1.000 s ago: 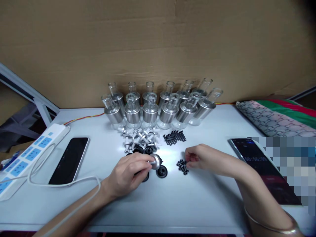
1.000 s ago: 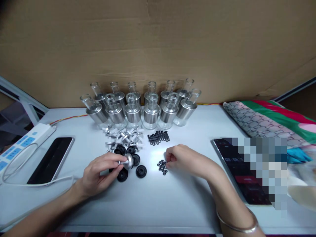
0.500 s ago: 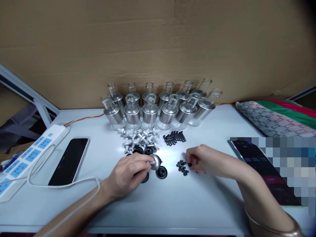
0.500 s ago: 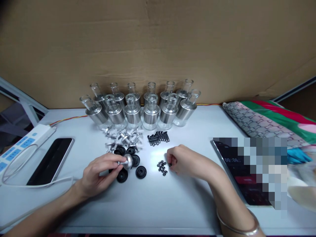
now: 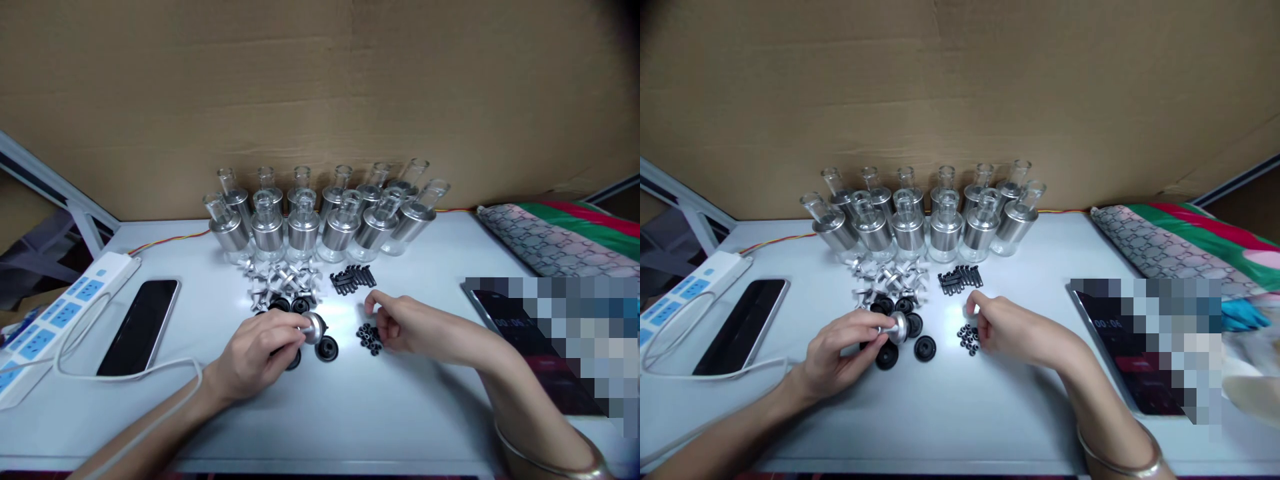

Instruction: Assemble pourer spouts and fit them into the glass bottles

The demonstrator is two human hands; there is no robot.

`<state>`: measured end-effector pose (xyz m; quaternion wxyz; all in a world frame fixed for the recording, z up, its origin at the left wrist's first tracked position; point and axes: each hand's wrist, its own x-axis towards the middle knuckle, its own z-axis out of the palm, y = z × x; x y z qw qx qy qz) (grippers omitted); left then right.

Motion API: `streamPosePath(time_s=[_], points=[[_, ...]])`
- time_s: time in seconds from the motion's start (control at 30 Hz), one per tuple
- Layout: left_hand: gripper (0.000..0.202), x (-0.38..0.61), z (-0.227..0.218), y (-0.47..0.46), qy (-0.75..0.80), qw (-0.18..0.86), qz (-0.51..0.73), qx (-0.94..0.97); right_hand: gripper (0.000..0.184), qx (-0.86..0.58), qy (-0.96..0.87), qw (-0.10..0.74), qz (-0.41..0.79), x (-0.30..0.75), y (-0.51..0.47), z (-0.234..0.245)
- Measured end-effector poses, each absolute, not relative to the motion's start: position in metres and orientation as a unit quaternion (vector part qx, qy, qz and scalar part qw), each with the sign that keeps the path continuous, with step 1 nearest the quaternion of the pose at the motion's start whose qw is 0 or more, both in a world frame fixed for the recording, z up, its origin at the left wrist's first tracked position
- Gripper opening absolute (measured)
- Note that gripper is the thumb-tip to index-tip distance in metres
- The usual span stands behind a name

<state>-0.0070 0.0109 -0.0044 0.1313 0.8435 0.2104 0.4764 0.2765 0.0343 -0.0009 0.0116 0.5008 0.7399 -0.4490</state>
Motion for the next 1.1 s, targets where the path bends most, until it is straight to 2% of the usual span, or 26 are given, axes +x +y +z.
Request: streamPosePath(time_s=[0.2,0.47,0.97,1.1], points=[[0.024,-0.007,-0.006,0.01,0.212,0.138,0.474,0.844,0.04,0.515,0.738,0.053,-0.433,0.27,0.033,0.009],[0.021,-0.007,-0.006,0.011,0.207,0.129,0.472,0.847,0.024,0.513,0.758,0.057,-0.399,0.268,0.033,0.004],[0.017,-0.008,-0.005,0.009,0.212,0.123,0.456,0.856,0.038,0.467,0.799,0.015,-0.379,0.254,0.029,0.019],[0.016,-0.009,-0.005,0.009,0.218,0.122,0.448,0.858,0.037,0.444,0.809,0.029,-0.384,0.249,0.028,0.02]])
